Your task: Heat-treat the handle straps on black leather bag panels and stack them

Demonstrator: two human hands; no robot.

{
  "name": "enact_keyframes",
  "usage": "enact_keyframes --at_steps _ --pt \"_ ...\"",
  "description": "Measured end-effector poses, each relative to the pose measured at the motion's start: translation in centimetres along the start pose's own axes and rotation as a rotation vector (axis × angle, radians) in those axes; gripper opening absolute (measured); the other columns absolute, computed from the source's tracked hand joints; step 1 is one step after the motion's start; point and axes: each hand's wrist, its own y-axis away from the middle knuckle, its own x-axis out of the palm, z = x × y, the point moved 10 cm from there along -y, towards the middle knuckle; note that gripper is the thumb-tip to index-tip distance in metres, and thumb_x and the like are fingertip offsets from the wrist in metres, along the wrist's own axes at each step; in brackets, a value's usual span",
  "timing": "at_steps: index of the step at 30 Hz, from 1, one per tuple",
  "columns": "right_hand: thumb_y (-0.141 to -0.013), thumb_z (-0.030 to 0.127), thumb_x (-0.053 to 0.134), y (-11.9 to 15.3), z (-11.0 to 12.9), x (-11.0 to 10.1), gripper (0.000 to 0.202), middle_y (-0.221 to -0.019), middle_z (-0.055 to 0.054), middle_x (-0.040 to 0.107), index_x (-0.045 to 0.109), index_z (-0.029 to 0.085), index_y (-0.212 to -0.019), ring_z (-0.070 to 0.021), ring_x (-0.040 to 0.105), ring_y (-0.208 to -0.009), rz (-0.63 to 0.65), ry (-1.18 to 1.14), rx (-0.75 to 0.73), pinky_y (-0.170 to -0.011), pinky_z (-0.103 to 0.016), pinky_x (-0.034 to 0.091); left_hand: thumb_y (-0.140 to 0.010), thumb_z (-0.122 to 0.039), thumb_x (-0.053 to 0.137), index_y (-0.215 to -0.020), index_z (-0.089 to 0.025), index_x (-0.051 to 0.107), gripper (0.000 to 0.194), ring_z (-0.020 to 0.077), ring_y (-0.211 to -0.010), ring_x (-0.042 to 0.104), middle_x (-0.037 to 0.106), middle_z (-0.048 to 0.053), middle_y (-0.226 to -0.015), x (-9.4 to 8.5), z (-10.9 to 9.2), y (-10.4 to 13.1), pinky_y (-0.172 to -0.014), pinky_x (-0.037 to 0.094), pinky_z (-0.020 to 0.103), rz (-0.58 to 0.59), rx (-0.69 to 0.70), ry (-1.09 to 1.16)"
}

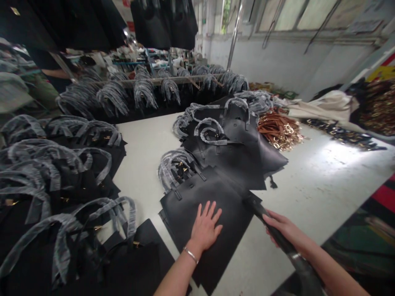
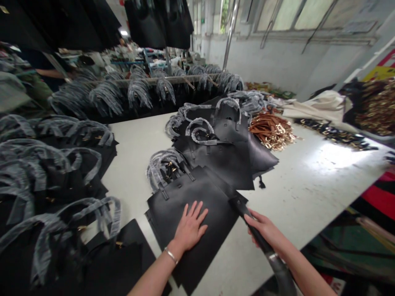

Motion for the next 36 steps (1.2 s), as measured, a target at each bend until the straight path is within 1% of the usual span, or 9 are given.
enact_keyframes --at_steps 4,9,14,18,21,24,27,30,36 --pt "-0.082 0.05 0.061 -0.2 -1.2 0.2 0.056 -0.05 0.004 0.055 0.049 0.018 -0.126 -0.0128 0.05 -0.034 0.009 0.029 0.024 -0.031 -0.022 0.04 -0.093 -0.051 0.042 -0.144 -0.031 0.034 0.055 0.0282 -0.144 0.012 0.02 0.002 -0.156 0.2 -0.7 0.6 -0.115 0.013 0.056 0.025 0.0 -0.005" --pt "-0.082 0.046 0.061 -0.1 1.5 0.0 0.058 -0.054 0.006 0.056 0.044 0.023 -0.133 -0.012 0.054 -0.04 -0.072 0.023 -0.099 -0.038 -0.021 0.045 -0.093 -0.053 0.04 -0.145 -0.031 0.034 0.056 0.0284 -0.144 0.012 0.019 0.003 -0.156 0.2 -1.8 1.6 -0.115 0.012 0.057 0.086 0.005 0.036" --pt "-0.079 0.049 0.064 1.8 2.1 -0.3 0.066 -0.053 0.005 0.057 0.044 0.021 -0.135 -0.0126 0.053 -0.038 -0.016 0.084 -0.071 -0.035 -0.022 0.043 -0.094 -0.056 0.035 -0.147 -0.032 0.026 0.059 0.0272 -0.145 0.009 0.012 0.002 -0.157 0.6 -6.6 5.4 -0.115 0.012 0.057 0.14 0.101 0.16" --pt "-0.082 0.048 0.061 0.7 2.0 0.4 0.062 -0.055 0.004 0.058 0.043 0.021 -0.135 -0.012 0.054 -0.038 0.04 0.097 -0.045 -0.035 -0.021 0.043 -0.09 -0.061 0.041 -0.147 -0.029 0.027 0.067 0.0287 -0.143 0.016 0.013 0.004 -0.157 2.1 -10.3 7.8 -0.114 0.021 0.053 0.164 0.179 0.266" --pt "-0.085 0.047 0.058 -1.1 2.1 1.3 0.059 -0.056 0.004 0.058 0.041 0.022 -0.135 -0.0127 0.055 -0.039 0.075 0.093 -0.016 -0.035 -0.021 0.045 -0.093 -0.055 0.039 -0.145 -0.027 0.034 0.059 0.0245 -0.138 0.031 0.028 0.003 -0.153 2.2 -9.1 6.6 -0.113 0.028 0.045 0.106 0.062 0.292" --pt "-0.086 0.047 0.057 -2.8 2.7 2.6 0.055 -0.054 0.004 0.058 0.043 0.021 -0.133 -0.0131 0.055 -0.038 0.119 0.112 0.006 -0.033 -0.021 0.044 -0.094 -0.051 0.04 -0.143 -0.026 0.038 0.055 0.0285 -0.14 0.025 0.025 0.005 -0.154 1.0 -6.1 4.2 -0.115 0.021 0.053 0.009 -0.079 0.221" --pt "-0.087 0.045 0.057 -4.4 3.6 4.0 0.048 -0.053 0.003 0.059 0.048 0.018 -0.125 -0.0134 0.054 -0.037 0.171 0.128 0.017 -0.031 -0.021 0.045 -0.092 -0.051 0.043 -0.145 -0.026 0.034 0.059 0.032 -0.143 0.014 0.017 0.007 -0.157 0.4 -5.3 2.7 -0.114 0.018 0.058 0.005 -0.033 0.159" --pt "-0.088 0.045 0.055 -5.9 4.9 4.9 0.042 -0.053 0.003 0.059 0.05 0.017 -0.12 -0.0133 0.055 -0.037 0.211 0.143 0.016 -0.031 -0.021 0.045 -0.093 -0.05 0.043 -0.147 -0.026 0.03 0.061 0.0319 -0.144 0.011 0.012 0.006 -0.158 0.7 -5.2 2.6 -0.114 0.018 0.057 0.03 -0.012 0.127" --pt "-0.084 0.05 0.061 -6.6 6.0 4.2 0.043 -0.055 0.001 0.061 0.052 0.018 -0.111 -0.0136 0.056 -0.038 0.255 0.195 0.049 -0.031 -0.021 0.046 -0.093 -0.049 0.043 -0.148 -0.028 0.027 0.061 0.0309 -0.144 0.009 0.007 0.005 -0.158 1.2 -5.2 2.8 -0.115 0.016 0.057 0.051 -0.028 0.133"
